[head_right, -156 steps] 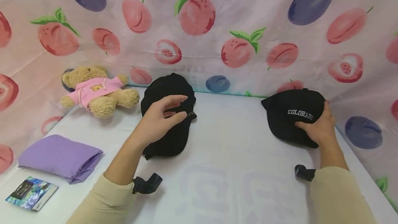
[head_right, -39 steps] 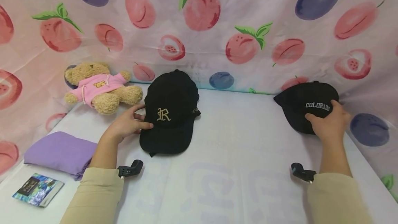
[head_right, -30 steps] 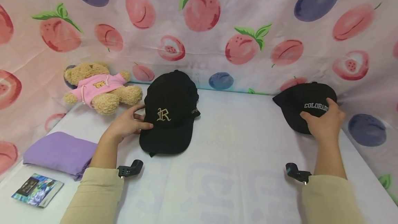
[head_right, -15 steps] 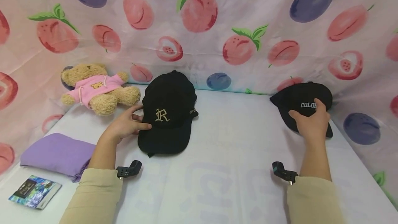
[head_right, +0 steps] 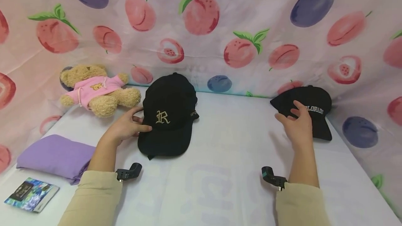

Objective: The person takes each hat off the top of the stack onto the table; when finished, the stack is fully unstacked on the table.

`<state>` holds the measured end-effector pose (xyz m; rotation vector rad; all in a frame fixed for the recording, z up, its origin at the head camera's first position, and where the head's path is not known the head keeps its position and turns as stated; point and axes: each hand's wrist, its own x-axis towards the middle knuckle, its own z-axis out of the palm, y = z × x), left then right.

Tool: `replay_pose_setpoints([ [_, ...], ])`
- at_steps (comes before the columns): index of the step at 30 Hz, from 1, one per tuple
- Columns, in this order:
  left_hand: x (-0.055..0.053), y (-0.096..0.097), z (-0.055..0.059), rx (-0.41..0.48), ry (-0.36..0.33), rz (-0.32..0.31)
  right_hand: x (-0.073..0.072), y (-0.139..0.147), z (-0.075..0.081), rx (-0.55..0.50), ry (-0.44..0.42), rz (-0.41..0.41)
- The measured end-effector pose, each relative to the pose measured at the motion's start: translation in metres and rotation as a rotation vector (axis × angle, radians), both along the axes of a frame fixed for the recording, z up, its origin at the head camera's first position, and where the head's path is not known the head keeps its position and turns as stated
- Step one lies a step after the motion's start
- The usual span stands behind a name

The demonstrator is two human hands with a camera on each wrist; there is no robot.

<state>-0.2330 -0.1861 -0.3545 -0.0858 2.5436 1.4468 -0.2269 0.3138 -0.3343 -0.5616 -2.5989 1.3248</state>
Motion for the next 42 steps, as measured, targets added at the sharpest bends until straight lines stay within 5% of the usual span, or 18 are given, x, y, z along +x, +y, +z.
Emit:
replay_pose_setpoints([
  [42, 0.0, -0.001, 0.0, 0.0, -0.008, -0.003, -0.002, -0.076, 0.002, -0.205, 0.056, 0.25],
])
